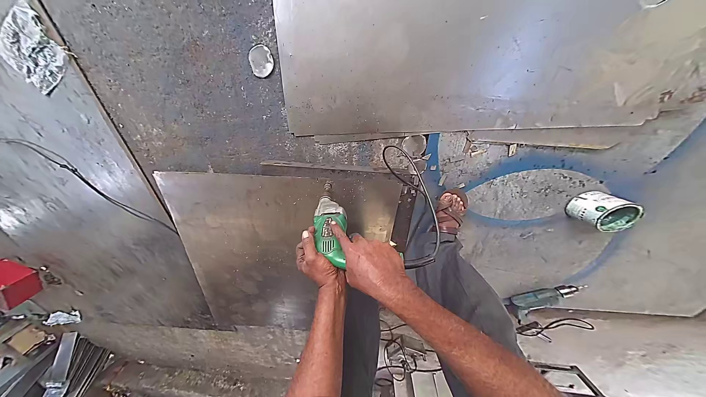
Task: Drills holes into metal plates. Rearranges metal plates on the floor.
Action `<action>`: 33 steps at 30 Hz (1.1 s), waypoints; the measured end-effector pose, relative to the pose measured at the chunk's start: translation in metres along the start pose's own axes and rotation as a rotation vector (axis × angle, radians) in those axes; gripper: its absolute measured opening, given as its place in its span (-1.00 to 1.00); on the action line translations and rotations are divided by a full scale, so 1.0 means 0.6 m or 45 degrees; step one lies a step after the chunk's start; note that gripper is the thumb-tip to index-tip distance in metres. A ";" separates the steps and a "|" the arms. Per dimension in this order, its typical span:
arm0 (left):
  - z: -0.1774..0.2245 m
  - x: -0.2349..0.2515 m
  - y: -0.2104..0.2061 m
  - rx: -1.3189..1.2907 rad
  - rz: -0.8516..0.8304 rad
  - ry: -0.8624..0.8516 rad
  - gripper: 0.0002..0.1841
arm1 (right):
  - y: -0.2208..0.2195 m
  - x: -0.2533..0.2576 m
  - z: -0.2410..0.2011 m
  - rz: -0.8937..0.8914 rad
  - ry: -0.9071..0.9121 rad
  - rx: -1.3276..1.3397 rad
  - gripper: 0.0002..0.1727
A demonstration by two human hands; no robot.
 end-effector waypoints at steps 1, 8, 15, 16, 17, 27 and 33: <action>0.002 0.001 0.001 0.005 0.003 -0.005 -0.68 | 0.000 -0.001 -0.002 0.002 -0.004 0.004 0.13; 0.001 0.005 -0.002 -0.030 0.013 0.018 -0.69 | 0.008 0.001 -0.007 -0.013 -0.026 -0.031 0.18; 0.010 0.017 -0.008 -0.032 0.017 0.040 -0.70 | 0.020 0.002 -0.017 0.001 -0.028 -0.034 0.17; 0.009 0.016 -0.007 -0.031 0.017 0.043 -0.69 | 0.019 0.002 -0.017 -0.002 -0.027 -0.037 0.18; 0.010 0.016 -0.006 -0.036 0.019 0.041 -0.69 | 0.018 0.001 -0.017 0.000 -0.025 -0.040 0.18; -0.001 0.008 0.001 -0.050 0.022 0.031 -0.68 | 0.008 0.001 -0.011 0.018 -0.019 -0.075 0.17; -0.007 0.010 0.007 -0.070 0.018 0.034 -0.68 | 0.002 0.000 -0.014 0.035 -0.002 -0.066 0.13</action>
Point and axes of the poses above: each hand's wrist, its own x-axis towards the middle knuckle, its own y-axis out of the back of the hand, z = x × y, the point moved 7 cm from there along x, towards the middle knuckle, and after that the axes turned 4 degrees about -y, right-handed, at the moved point
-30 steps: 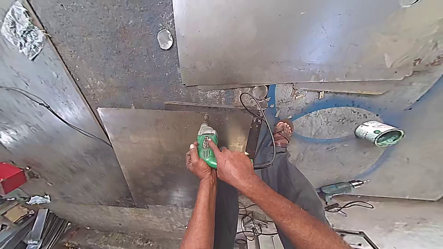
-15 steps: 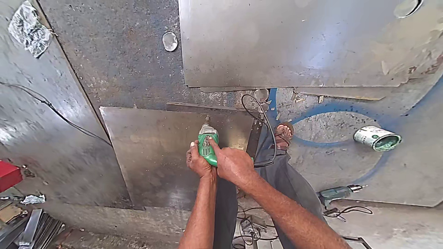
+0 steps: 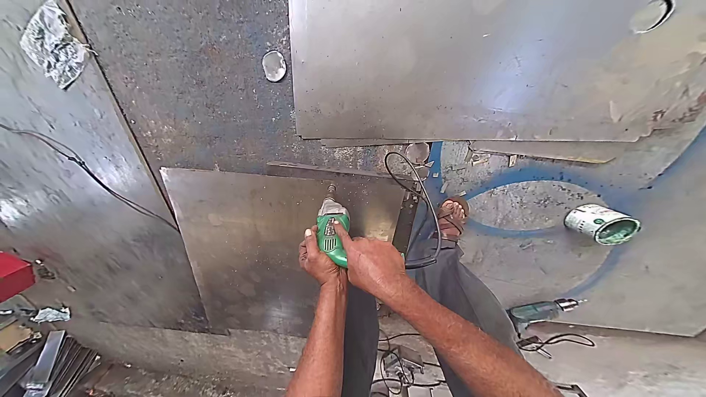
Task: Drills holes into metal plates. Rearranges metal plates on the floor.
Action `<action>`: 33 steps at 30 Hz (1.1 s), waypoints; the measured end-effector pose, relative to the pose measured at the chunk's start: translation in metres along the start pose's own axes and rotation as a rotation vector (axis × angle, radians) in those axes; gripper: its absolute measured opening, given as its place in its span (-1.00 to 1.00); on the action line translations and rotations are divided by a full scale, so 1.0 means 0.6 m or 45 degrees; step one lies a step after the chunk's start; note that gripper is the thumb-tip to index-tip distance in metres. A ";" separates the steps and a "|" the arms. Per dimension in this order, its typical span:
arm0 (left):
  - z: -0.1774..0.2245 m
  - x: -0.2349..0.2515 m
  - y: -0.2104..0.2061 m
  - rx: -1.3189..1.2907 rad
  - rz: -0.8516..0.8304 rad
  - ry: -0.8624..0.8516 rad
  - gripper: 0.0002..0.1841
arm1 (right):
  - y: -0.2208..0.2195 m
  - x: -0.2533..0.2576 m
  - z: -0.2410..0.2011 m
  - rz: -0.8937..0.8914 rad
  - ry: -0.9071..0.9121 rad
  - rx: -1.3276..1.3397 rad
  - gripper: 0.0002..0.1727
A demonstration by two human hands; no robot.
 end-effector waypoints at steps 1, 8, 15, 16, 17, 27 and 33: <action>0.000 0.000 -0.001 -0.007 -0.003 -0.002 -0.68 | -0.001 0.000 0.001 0.004 0.004 0.006 0.12; -0.004 -0.004 0.006 0.006 -0.002 -0.026 -0.68 | -0.010 -0.002 0.002 0.020 0.014 0.007 0.08; -0.021 -0.010 0.023 -0.031 0.023 -0.007 -0.64 | -0.016 -0.004 0.000 0.002 0.017 -0.046 0.07; -0.020 -0.008 0.022 -0.035 0.021 -0.010 -0.64 | -0.017 -0.003 0.001 0.008 0.020 -0.043 0.07; -0.019 -0.009 0.022 -0.032 0.020 -0.014 -0.64 | -0.020 -0.003 0.001 0.011 0.020 -0.037 0.06; -0.008 0.021 -0.014 0.007 0.019 -0.018 -0.75 | -0.028 0.027 0.011 -0.007 -0.005 0.117 0.17; 0.038 0.021 0.002 0.088 -0.024 -0.167 -0.78 | -0.042 0.002 -0.013 -0.034 -0.004 0.234 0.24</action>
Point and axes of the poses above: each hand's wrist, its own x-axis towards the middle knuckle, its own y-axis out of the back of the hand, z = x × y, the point moved 7 cm from there along x, towards the middle knuckle, and after that the axes turned 4 degrees about -y, right-handed, at the moved point
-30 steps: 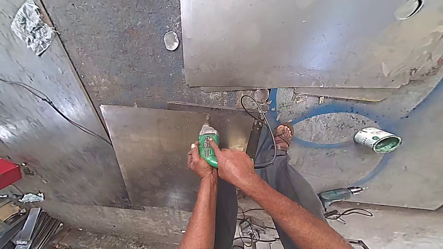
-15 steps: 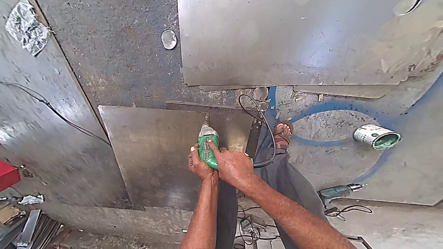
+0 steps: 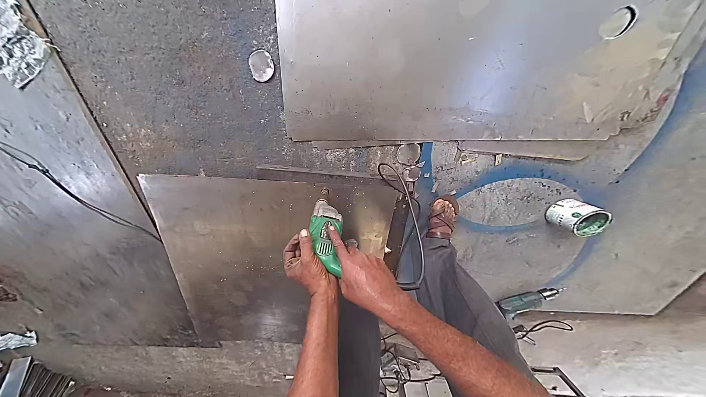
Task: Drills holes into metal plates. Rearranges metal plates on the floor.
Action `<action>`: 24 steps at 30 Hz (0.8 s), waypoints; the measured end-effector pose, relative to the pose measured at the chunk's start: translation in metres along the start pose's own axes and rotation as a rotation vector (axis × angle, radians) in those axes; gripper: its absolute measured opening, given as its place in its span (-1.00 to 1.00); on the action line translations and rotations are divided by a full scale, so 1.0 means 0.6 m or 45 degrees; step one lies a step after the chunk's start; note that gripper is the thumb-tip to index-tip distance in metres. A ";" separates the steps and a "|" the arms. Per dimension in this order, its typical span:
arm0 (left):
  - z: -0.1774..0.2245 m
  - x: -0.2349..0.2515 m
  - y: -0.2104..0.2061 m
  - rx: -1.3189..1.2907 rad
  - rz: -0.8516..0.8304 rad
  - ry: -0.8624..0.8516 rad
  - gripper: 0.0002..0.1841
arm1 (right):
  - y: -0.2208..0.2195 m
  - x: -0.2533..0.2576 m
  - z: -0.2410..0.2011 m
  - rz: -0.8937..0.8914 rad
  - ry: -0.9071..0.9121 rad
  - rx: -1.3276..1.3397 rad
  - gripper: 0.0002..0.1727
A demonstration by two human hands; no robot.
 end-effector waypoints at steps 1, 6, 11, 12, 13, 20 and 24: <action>0.001 0.001 -0.002 -0.016 -0.019 0.004 -0.67 | 0.002 0.001 -0.001 0.016 0.008 0.002 0.22; -0.002 -0.003 0.006 -0.016 -0.049 0.002 -0.45 | -0.017 0.002 0.006 0.061 0.032 0.025 0.20; -0.005 -0.017 0.017 -0.062 -0.052 -0.031 -0.44 | -0.022 -0.008 0.015 0.097 0.075 0.004 0.19; -0.007 -0.020 0.018 -0.072 -0.049 -0.027 -0.45 | -0.021 -0.009 0.017 0.117 0.093 -0.031 0.18; -0.010 -0.022 0.022 -0.082 -0.040 -0.020 -0.45 | -0.020 -0.010 0.016 0.118 0.102 -0.062 0.17; -0.012 -0.032 0.041 -0.133 0.003 -0.014 -0.46 | -0.027 -0.020 0.012 0.135 0.177 -0.128 0.14; 0.002 -0.060 0.042 -0.145 -0.013 -0.065 -0.47 | -0.027 -0.045 0.028 0.145 0.194 -0.104 0.15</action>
Point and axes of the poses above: each hand's wrist, its own x-axis towards the middle knuckle, its own y-axis out of the back of the hand, z = x × y, the point moved 7 cm from there along x, towards the middle knuckle, and after that the axes turned 4 degrees about -y, right-handed, at the moved point
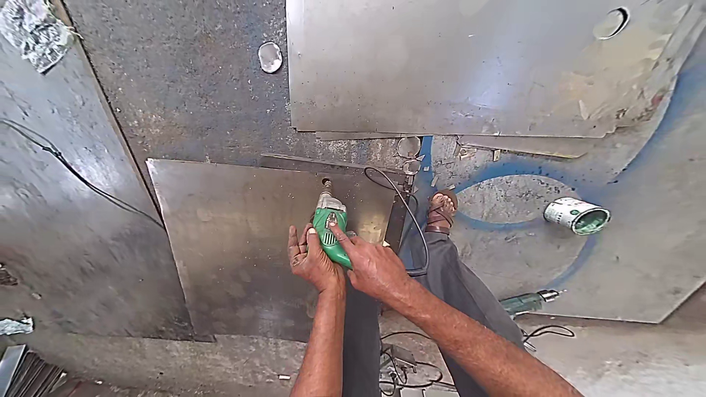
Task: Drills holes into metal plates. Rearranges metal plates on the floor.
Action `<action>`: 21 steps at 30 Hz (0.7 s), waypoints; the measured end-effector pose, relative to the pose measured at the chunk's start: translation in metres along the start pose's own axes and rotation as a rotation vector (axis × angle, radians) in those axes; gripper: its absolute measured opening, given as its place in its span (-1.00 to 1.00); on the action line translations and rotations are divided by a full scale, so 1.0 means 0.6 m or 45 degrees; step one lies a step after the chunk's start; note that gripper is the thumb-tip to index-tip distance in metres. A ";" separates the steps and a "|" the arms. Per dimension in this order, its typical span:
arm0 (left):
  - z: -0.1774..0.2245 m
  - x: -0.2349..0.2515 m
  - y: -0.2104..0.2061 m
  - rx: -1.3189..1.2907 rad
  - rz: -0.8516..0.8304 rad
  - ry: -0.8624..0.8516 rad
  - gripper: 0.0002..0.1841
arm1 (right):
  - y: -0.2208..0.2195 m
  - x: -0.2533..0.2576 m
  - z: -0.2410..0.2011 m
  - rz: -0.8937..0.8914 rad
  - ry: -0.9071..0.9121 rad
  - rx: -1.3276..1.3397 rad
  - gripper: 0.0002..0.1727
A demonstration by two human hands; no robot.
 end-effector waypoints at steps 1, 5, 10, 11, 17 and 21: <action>0.006 -0.012 -0.002 -0.005 -0.019 -0.010 -0.49 | 0.002 -0.010 0.008 0.014 0.010 0.020 0.16; 0.040 -0.076 -0.012 -0.100 -0.281 -0.117 -0.55 | 0.022 -0.074 0.065 0.145 0.015 0.293 0.16; 0.085 -0.216 -0.021 0.064 -0.828 -0.259 -0.55 | 0.061 -0.198 0.206 0.372 -0.146 0.867 0.11; 0.088 -0.249 -0.016 0.130 -0.931 -0.265 -0.57 | 0.063 -0.228 0.243 0.415 -0.193 1.021 0.10; 0.081 -0.384 0.031 0.541 -1.407 -0.299 -0.63 | 0.078 -0.425 0.491 0.934 -0.292 1.886 0.13; 0.077 -0.432 0.042 0.737 -1.543 -0.300 -0.64 | 0.081 -0.544 0.660 1.306 -0.427 1.996 0.02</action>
Point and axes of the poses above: each hand's wrist, its own x-axis towards the middle knuckle, its own y-axis out of the back of the hand, z = x × y, the point moved 7 cm from there along x, towards the middle knuckle, and after that the axes turned 4 degrees about -y, right-handed, at the moved point
